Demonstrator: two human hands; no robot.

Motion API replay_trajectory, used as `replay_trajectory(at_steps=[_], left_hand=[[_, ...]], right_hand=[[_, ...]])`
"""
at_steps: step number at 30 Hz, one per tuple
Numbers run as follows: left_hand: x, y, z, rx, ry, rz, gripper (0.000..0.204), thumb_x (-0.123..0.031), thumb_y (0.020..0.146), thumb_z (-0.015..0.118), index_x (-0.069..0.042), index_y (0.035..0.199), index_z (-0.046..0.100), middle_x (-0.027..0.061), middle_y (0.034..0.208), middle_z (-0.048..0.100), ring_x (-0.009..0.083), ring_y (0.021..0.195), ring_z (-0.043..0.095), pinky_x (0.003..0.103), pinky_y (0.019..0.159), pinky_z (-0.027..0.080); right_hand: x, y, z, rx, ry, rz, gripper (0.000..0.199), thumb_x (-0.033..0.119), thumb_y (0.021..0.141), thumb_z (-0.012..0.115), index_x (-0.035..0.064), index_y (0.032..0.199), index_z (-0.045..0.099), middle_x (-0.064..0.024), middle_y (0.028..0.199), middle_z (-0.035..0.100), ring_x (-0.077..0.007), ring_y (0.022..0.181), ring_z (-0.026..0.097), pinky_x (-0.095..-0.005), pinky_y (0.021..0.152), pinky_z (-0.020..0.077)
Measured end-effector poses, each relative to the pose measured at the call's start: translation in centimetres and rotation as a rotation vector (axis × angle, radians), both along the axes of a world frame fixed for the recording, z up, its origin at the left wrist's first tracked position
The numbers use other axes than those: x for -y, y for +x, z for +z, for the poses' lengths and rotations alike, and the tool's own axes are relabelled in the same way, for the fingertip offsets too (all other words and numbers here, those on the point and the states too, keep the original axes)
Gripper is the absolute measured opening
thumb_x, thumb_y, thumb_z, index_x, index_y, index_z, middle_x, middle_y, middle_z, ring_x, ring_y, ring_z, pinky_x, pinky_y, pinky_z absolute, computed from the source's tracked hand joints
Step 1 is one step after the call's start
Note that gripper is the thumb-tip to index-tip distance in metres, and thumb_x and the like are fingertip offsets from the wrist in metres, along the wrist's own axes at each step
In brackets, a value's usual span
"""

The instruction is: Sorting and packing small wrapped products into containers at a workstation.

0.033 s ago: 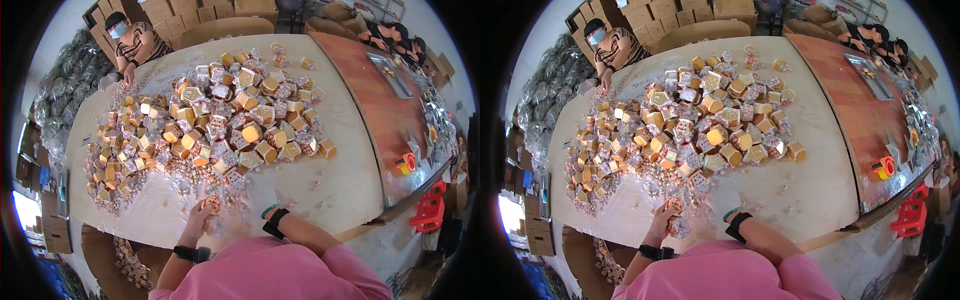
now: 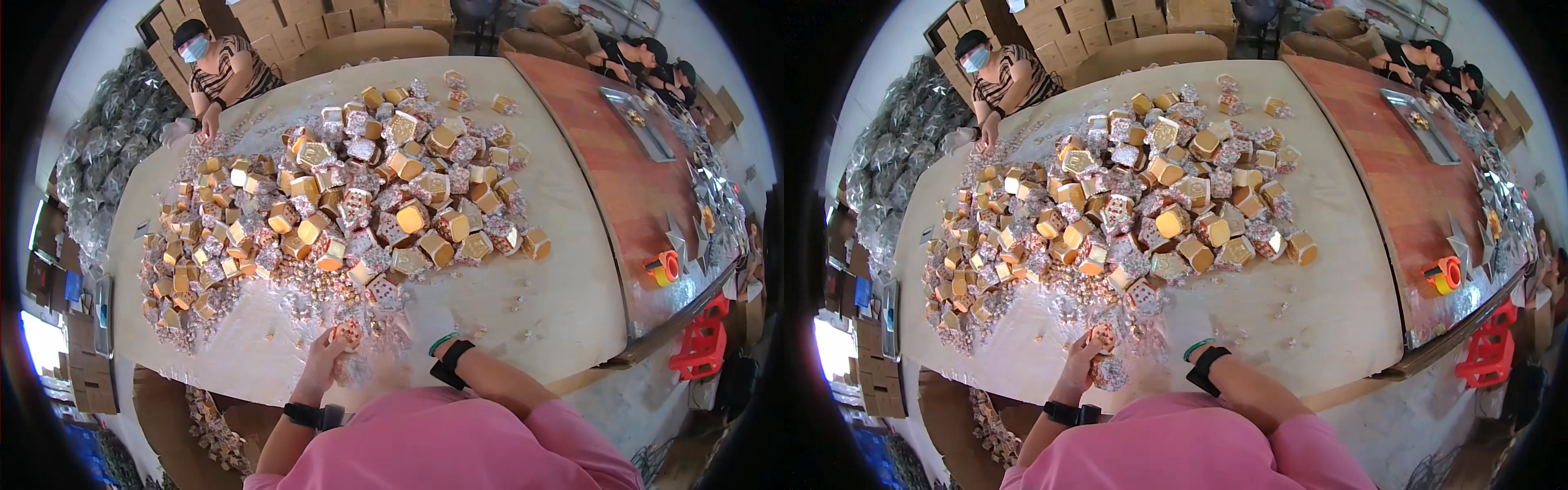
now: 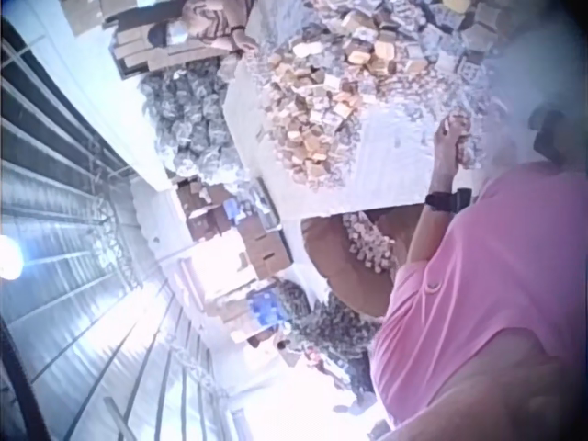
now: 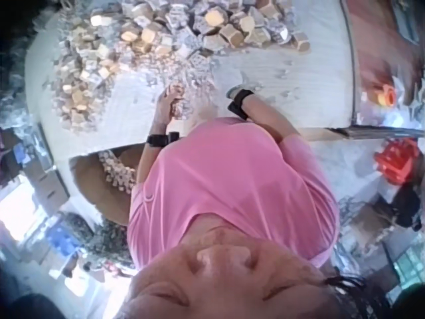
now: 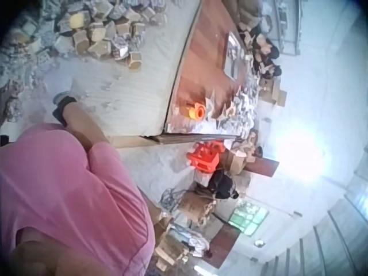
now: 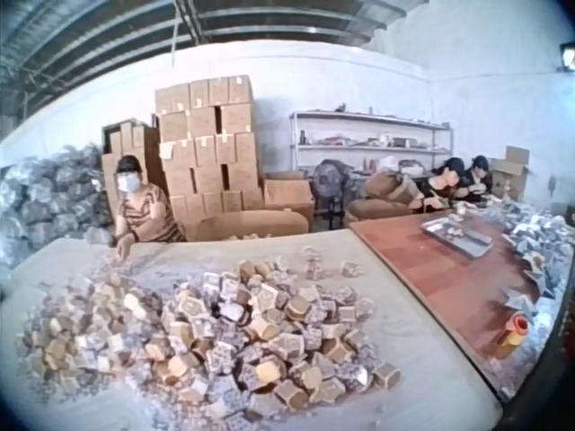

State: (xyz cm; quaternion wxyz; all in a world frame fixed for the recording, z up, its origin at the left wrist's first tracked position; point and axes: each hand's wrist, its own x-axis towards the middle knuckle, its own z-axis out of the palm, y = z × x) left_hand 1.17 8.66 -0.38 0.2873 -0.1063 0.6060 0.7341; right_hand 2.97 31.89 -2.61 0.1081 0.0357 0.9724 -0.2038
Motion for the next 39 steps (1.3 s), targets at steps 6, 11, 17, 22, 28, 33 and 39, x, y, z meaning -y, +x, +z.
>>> replay_trajectory(at_steps=[6,11,17,22,28,33,39], left_hand=[[2.5,-0.2,1.0,-0.049,0.166,-0.114,0.051,-0.032,0.085,0.060,0.003,0.121,0.050,0.0088,0.105,0.060,0.0137,0.087,0.060,0.028,0.077,0.051],[0.6,-2.4,3.2,0.073,0.421,-0.228,0.072,-0.050,0.081,0.065,-0.004,0.131,0.044,0.0115,0.115,0.060,0.0295,0.100,0.062,0.039,0.069,0.059],[0.2,-2.6,0.5,0.163,0.481,-0.240,0.070,-0.045,0.082,0.065,-0.006,0.135,0.039,0.0124,0.125,0.055,0.0289,0.111,0.057,0.045,0.086,0.053],[-1.6,-1.9,3.8,0.172,0.523,-0.286,0.069,-0.039,0.083,0.067,0.000,0.133,0.040,0.0141,0.125,0.055,0.0315,0.109,0.058,0.046,0.096,0.047],[-0.1,-1.1,1.3,0.224,0.446,-0.356,0.059,-0.045,0.084,0.063,-0.004,0.123,0.050,0.0185,0.107,0.063,0.0385,0.091,0.064,0.042,0.081,0.053],[1.4,-0.2,0.3,0.263,0.436,-0.158,0.051,-0.045,0.088,0.058,-0.007,0.122,0.052,0.0213,0.106,0.063,0.0334,0.084,0.066,0.041,0.075,0.055],[6.8,0.4,0.5,0.242,0.636,0.477,0.041,-0.044,0.091,0.055,-0.009,0.112,0.055,0.0140,0.093,0.064,0.0242,0.073,0.066,0.035,0.058,0.055]], right_hand=[[-3.1,1.4,-0.5,-0.299,-0.810,-0.089,0.027,0.031,0.084,0.058,0.0047,0.075,0.061,-0.0099,0.069,0.060,-0.0221,0.064,0.059,-0.0380,0.059,0.0460],[-6.2,2.3,5.2,0.545,-1.296,-0.178,0.026,0.027,0.085,0.060,0.0079,0.068,0.056,-0.0017,0.057,0.050,-0.0121,0.046,0.047,-0.0288,0.044,0.0393],[-5.6,3.0,6.1,0.639,-1.321,-0.309,0.026,0.031,0.085,0.058,0.0094,0.070,0.055,0.0003,0.057,0.048,-0.0115,0.045,0.046,-0.0293,0.041,0.0407],[-5.3,2.9,5.1,0.628,-1.248,-0.386,0.027,0.034,0.085,0.058,0.0113,0.070,0.054,0.0013,0.058,0.047,-0.0105,0.045,0.045,-0.0298,0.041,0.0419],[-4.5,1.6,4.8,0.701,-1.320,-0.437,0.028,0.035,0.086,0.056,0.0126,0.070,0.052,0.0031,0.054,0.042,-0.0104,0.041,0.038,-0.0297,0.039,0.0393],[-3.7,1.2,3.2,0.699,-1.428,-0.433,0.029,0.034,0.093,0.049,0.0122,0.074,0.053,0.0014,0.047,0.037,-0.0134,0.036,0.037,-0.0304,0.039,0.0394],[-4.6,2.2,-0.3,0.762,-1.705,-0.419,0.036,0.032,0.095,0.042,0.0117,0.124,0.045,-0.0018,0.064,0.053,-0.0154,0.051,0.052,-0.0297,0.045,0.0415]])
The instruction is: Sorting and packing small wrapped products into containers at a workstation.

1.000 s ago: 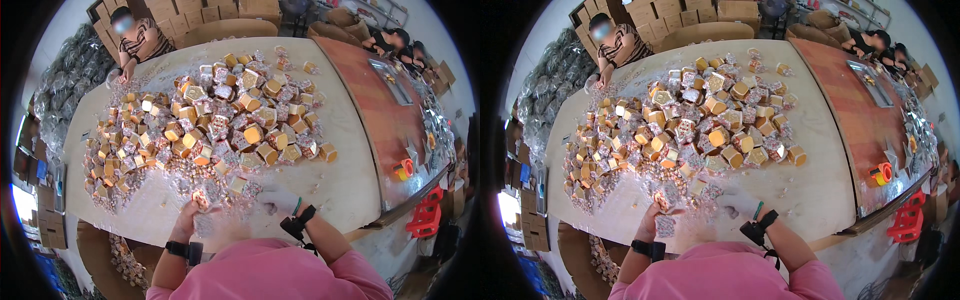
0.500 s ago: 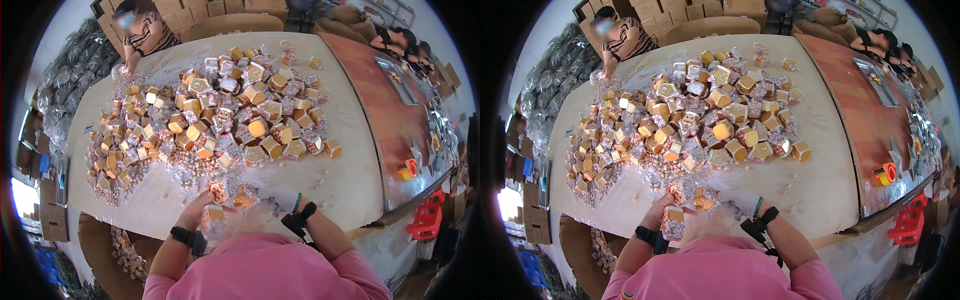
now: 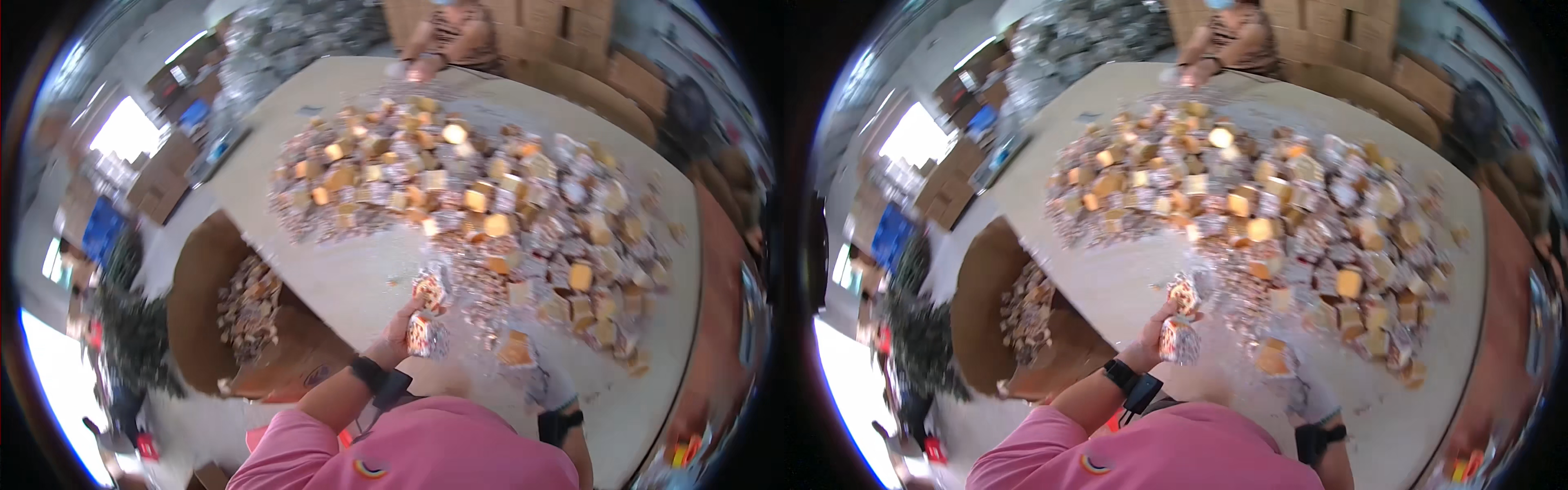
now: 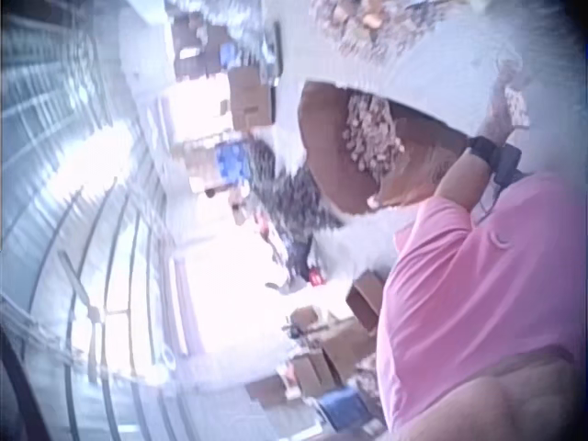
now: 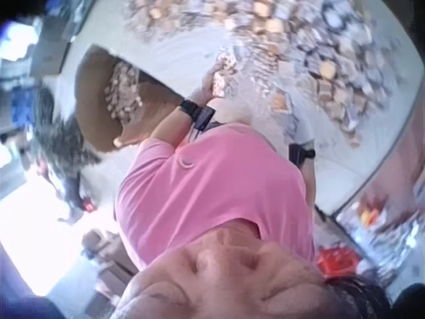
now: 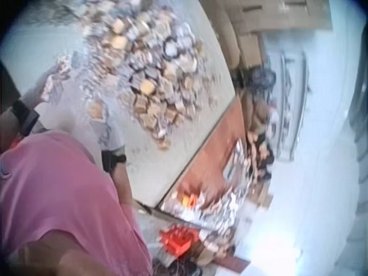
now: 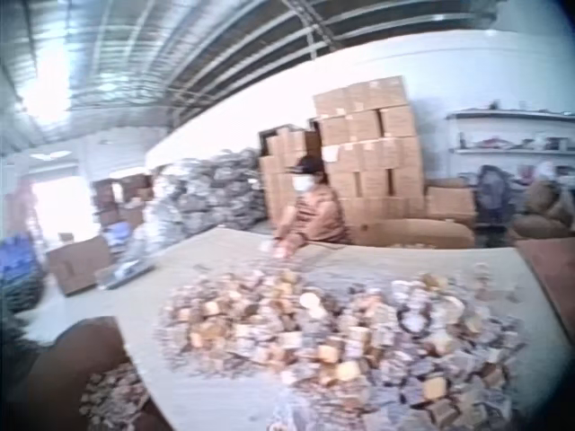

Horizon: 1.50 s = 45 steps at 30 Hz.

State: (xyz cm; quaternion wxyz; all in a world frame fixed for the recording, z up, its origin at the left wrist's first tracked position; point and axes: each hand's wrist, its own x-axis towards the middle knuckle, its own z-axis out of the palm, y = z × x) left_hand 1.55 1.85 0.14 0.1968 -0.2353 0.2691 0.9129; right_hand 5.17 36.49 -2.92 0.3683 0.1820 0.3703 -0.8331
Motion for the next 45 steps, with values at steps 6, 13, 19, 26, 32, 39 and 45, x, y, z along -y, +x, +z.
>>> replay_trajectory(at_steps=[6,13,19,26,32,39,45], left_hand=[[19.7,5.4,1.6,-0.371,-0.198,0.735,0.063,-0.059,0.089,0.045,-0.005,0.123,0.048,0.0110,0.095,0.062,0.0226,0.080,0.062,0.035,0.066,0.053],[24.0,10.1,0.4,-0.372,-0.762,0.507,0.043,-0.039,0.090,0.052,-0.001,0.110,0.053,0.0105,0.101,0.058,0.0298,0.098,0.055,0.048,0.083,0.047],[1.2,1.9,-6.2,-0.653,-0.829,-0.179,0.066,-0.032,0.089,0.060,-0.008,0.143,0.032,0.0123,0.135,0.045,0.0250,0.109,0.053,0.039,0.095,0.042],[-5.7,1.7,-1.6,-0.581,-0.974,-0.324,0.051,-0.042,0.088,0.060,-0.002,0.117,0.049,0.0141,0.086,0.060,0.0226,0.075,0.061,0.036,0.065,0.049],[-4.9,2.6,0.4,-0.273,-0.833,-0.321,0.050,-0.048,0.087,0.059,-0.002,0.106,0.050,0.0082,0.067,0.055,0.0172,0.048,0.056,0.030,0.043,0.046],[-6.0,0.6,-3.0,-0.294,-0.876,-0.589,0.030,-0.026,0.090,0.054,0.000,0.105,0.055,0.0101,0.080,0.059,0.0181,0.050,0.058,0.032,0.042,0.048],[-5.1,1.0,0.9,-0.200,-0.810,-0.857,0.040,-0.034,0.095,0.045,-0.001,0.086,0.065,0.0048,0.065,0.060,0.0130,0.048,0.054,0.029,0.042,0.044]], right_hand=[[-2.4,0.7,-3.1,0.116,-0.107,0.003,0.024,0.029,0.092,0.043,0.0098,0.079,0.051,0.0044,0.047,0.027,-0.0146,0.037,0.030,-0.0337,0.044,0.0356],[0.2,-1.1,0.1,0.077,-0.096,0.179,0.030,0.033,0.088,0.049,0.0101,0.069,0.050,-0.0013,0.050,0.040,-0.0192,0.042,0.041,-0.0350,0.046,0.0395],[3.4,-2.6,0.6,0.126,-0.042,0.305,0.039,0.044,0.091,0.045,0.0090,0.075,0.049,-0.0029,0.053,0.041,-0.0207,0.044,0.042,-0.0344,0.044,0.0399],[6.8,-3.2,2.9,-0.018,0.129,0.399,0.037,0.043,0.096,0.042,0.0105,0.080,0.048,-0.0044,0.055,0.042,-0.0215,0.044,0.042,-0.0335,0.042,0.0393],[9.4,-1.7,7.5,-1.197,0.914,0.526,0.020,0.027,0.097,0.046,0.0084,0.094,0.054,-0.0074,0.068,0.053,-0.0234,0.060,0.053,-0.0370,0.059,0.0475],[9.6,-1.2,8.7,-1.310,1.119,0.438,0.026,0.031,0.085,0.057,0.0053,0.088,0.059,-0.0152,0.082,0.058,-0.0280,0.073,0.057,-0.0418,0.066,0.0462],[8.4,0.1,5.1,-1.271,0.984,0.660,0.047,0.052,0.085,0.052,0.0082,0.091,0.067,-0.0161,0.080,0.067,-0.0313,0.071,0.065,-0.0393,0.065,0.0494]])
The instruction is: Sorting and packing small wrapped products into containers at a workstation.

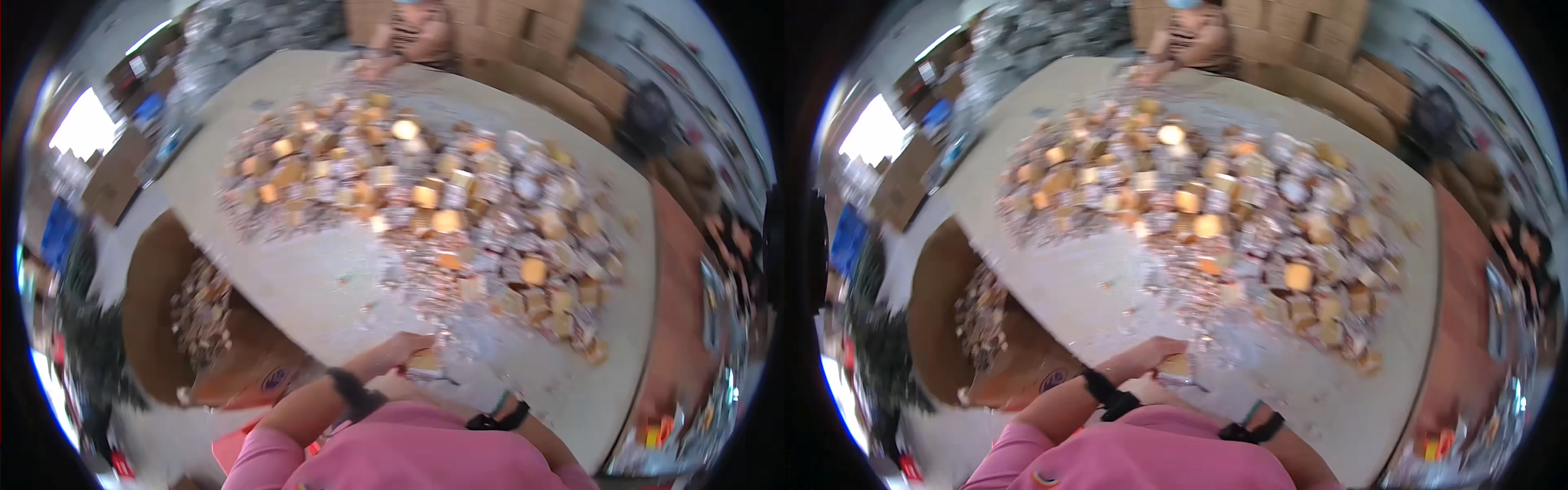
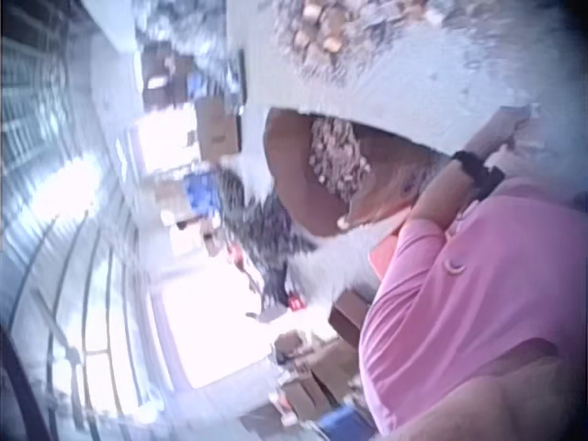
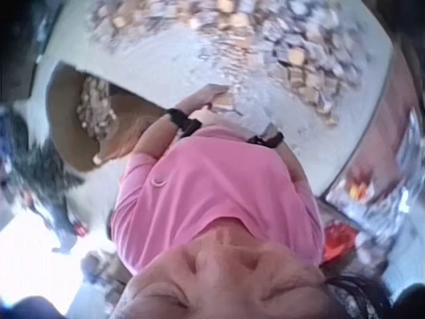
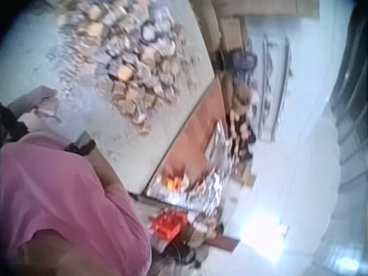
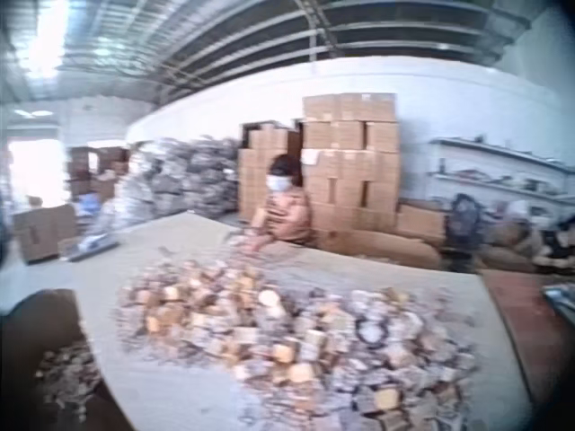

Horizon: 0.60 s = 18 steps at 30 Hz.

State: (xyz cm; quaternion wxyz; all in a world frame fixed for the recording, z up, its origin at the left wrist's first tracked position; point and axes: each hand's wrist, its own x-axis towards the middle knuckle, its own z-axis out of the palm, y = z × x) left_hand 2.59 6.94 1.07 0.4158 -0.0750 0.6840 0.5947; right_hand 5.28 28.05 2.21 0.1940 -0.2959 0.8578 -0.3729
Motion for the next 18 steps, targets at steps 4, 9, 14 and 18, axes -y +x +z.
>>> replay_trajectory(at_steps=[4,9,14,18], left_hand=[[-2.0,-2.0,-2.2,0.089,0.113,-0.114,0.040,-0.035,0.095,0.045,-0.002,0.084,0.065,0.0037,0.062,0.058,0.0125,0.039,0.049,0.028,0.035,0.039],[-2.3,-3.8,-2.8,0.020,0.168,-0.315,0.037,-0.034,0.094,0.046,-0.003,0.088,0.065,0.0041,0.071,0.061,0.0119,0.054,0.055,0.027,0.050,0.046],[-3.8,-4.9,-0.1,-0.176,0.117,-0.257,0.032,-0.032,0.091,0.050,-0.003,0.093,0.065,0.0025,0.081,0.062,0.0105,0.076,0.057,0.027,0.072,0.045],[-3.8,-7.2,-0.4,-0.072,0.018,0.028,0.031,-0.029,0.092,0.052,-0.002,0.088,0.067,0.0025,0.078,0.062,0.0100,0.070,0.056,0.027,0.066,0.045]], right_hand=[[-2.0,0.4,0.1,0.036,0.156,-0.027,0.049,0.057,0.083,0.051,0.0126,0.090,0.069,-0.0155,0.083,0.067,-0.0308,0.075,0.065,-0.0409,0.069,0.0492],[-2.5,0.0,4.5,0.200,0.046,-0.040,0.042,0.051,0.086,0.051,0.0113,0.087,0.067,-0.0136,0.081,0.065,-0.0306,0.075,0.064,-0.0404,0.070,0.0483],[-4.0,0.0,0.5,0.151,-0.419,-0.199,0.032,0.038,0.089,0.053,0.0083,0.084,0.062,-0.0101,0.068,0.059,-0.0230,0.063,0.059,-0.0367,0.062,0.0475],[-7.3,-0.7,0.8,0.969,-0.861,-0.460,0.026,0.032,0.090,0.055,0.0078,0.082,0.061,-0.0037,0.066,0.055,-0.0151,0.056,0.052,-0.0316,0.053,0.0442]])
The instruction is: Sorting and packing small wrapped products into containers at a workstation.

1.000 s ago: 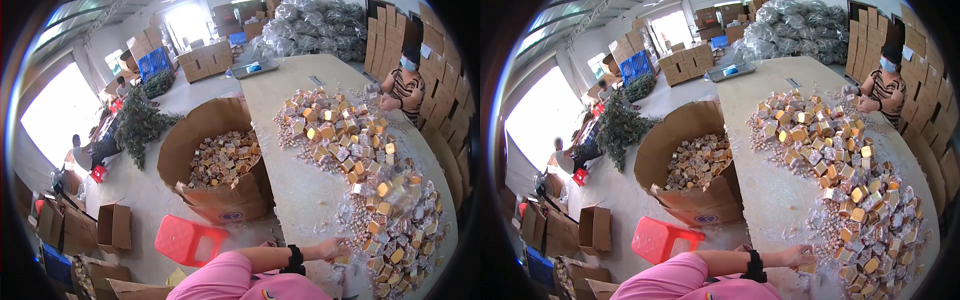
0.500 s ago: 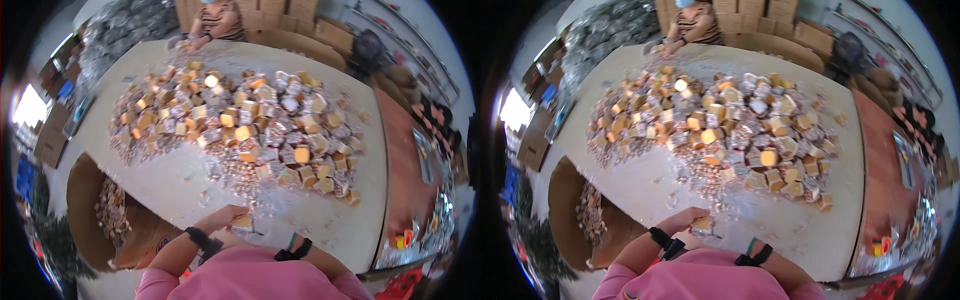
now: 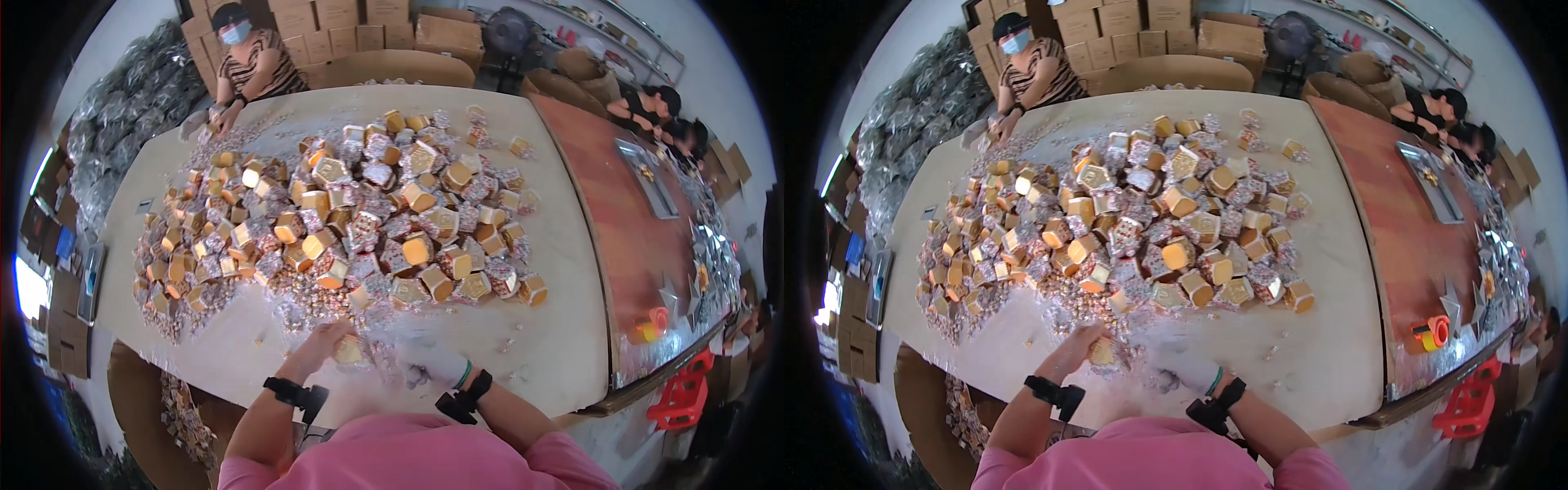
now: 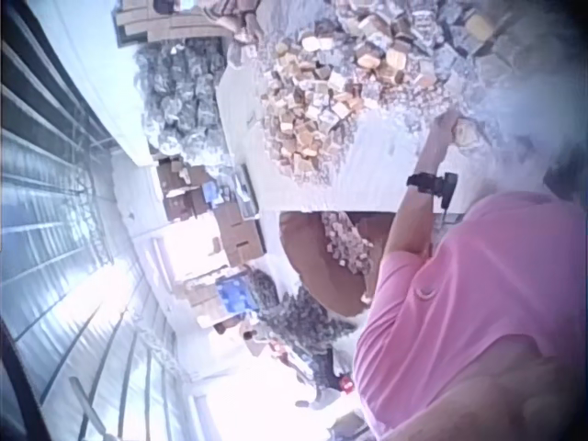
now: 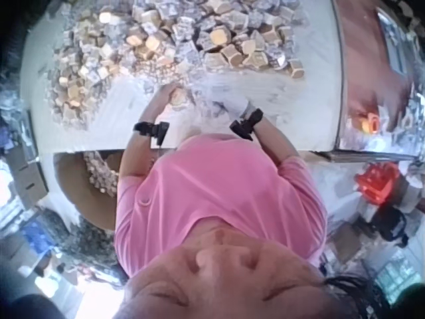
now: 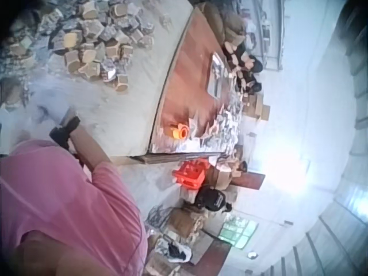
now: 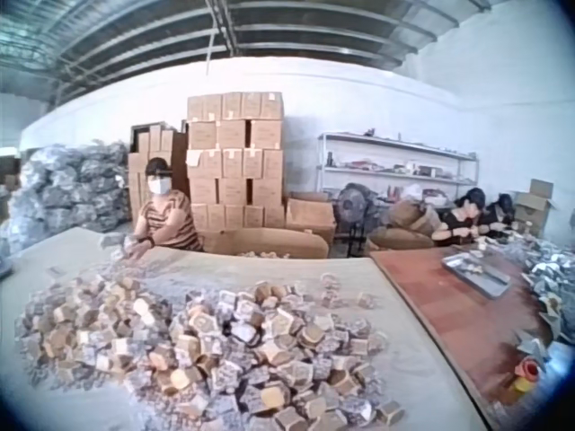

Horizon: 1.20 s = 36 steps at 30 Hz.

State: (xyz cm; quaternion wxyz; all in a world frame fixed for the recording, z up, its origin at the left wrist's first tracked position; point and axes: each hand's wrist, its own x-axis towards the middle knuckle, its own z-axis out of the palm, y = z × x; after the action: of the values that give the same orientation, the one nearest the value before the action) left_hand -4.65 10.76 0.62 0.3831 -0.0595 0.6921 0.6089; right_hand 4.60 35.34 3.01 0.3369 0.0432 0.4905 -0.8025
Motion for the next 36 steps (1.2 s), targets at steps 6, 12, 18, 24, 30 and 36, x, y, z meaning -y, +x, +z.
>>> replay_trajectory(at_steps=[6,12,18,24,30,36], left_hand=[[-0.9,-3.7,1.8,-0.504,-0.229,-0.139,0.018,-0.015,0.080,0.055,-0.001,0.079,0.066,0.0070,0.073,0.061,0.0144,0.072,0.058,0.029,0.065,0.046],[-8.7,-4.0,4.1,-0.846,-0.982,-0.544,0.070,-0.036,0.077,0.067,-0.002,0.130,0.035,0.0241,0.109,0.059,0.0389,0.097,0.061,0.046,0.080,0.050],[-7.6,-4.6,3.1,-0.636,-0.772,-0.449,0.064,-0.034,0.076,0.071,0.001,0.123,0.044,0.0198,0.099,0.061,0.0324,0.087,0.064,0.040,0.077,0.053],[-4.3,-2.0,-0.2,-0.274,0.160,0.137,0.050,-0.007,0.082,0.065,0.000,0.126,0.043,0.0091,0.098,0.061,0.0158,0.084,0.062,0.030,0.070,0.055],[-5.1,2.4,0.1,-0.150,0.264,0.138,0.048,-0.008,0.084,0.063,-0.001,0.126,0.040,0.0099,0.114,0.056,0.0190,0.099,0.060,0.032,0.080,0.053],[-3.8,3.5,0.5,-0.600,-0.277,-0.032,0.056,-0.017,0.078,0.071,0.000,0.123,0.042,0.0110,0.092,0.058,0.0208,0.083,0.061,0.035,0.069,0.053]], right_hand=[[-2.5,2.1,-2.3,0.181,-0.258,-0.313,0.022,0.025,0.090,0.057,0.0050,0.100,0.059,-0.0027,0.067,0.054,-0.0138,0.055,0.050,-0.0292,0.052,0.0429],[-2.7,3.3,-6.3,0.057,-0.288,-0.286,0.023,0.021,0.089,0.059,0.0056,0.106,0.059,-0.0037,0.078,0.057,-0.0136,0.059,0.053,-0.0291,0.055,0.0457],[-1.5,3.2,-7.1,0.210,-0.224,-0.278,0.014,0.019,0.089,0.060,0.0073,0.096,0.060,-0.0011,0.077,0.057,-0.0121,0.060,0.055,-0.0272,0.056,0.0473],[-0.3,1.8,-7.5,0.206,-0.243,-0.260,0.018,0.023,0.090,0.059,0.0070,0.098,0.059,0.0009,0.070,0.052,-0.0098,0.055,0.045,-0.0280,0.053,0.0421],[1.8,-0.7,-1.6,0.099,0.059,-0.340,0.020,0.026,0.091,0.056,0.0058,0.092,0.058,0.0000,0.068,0.053,-0.0079,0.051,0.047,-0.0229,0.045,0.0390],[0.9,-0.8,-1.6,-0.007,0.205,-0.376,0.022,0.028,0.088,0.058,0.0066,0.089,0.059,0.0003,0.068,0.053,-0.0070,0.051,0.049,-0.0217,0.044,0.0389]])
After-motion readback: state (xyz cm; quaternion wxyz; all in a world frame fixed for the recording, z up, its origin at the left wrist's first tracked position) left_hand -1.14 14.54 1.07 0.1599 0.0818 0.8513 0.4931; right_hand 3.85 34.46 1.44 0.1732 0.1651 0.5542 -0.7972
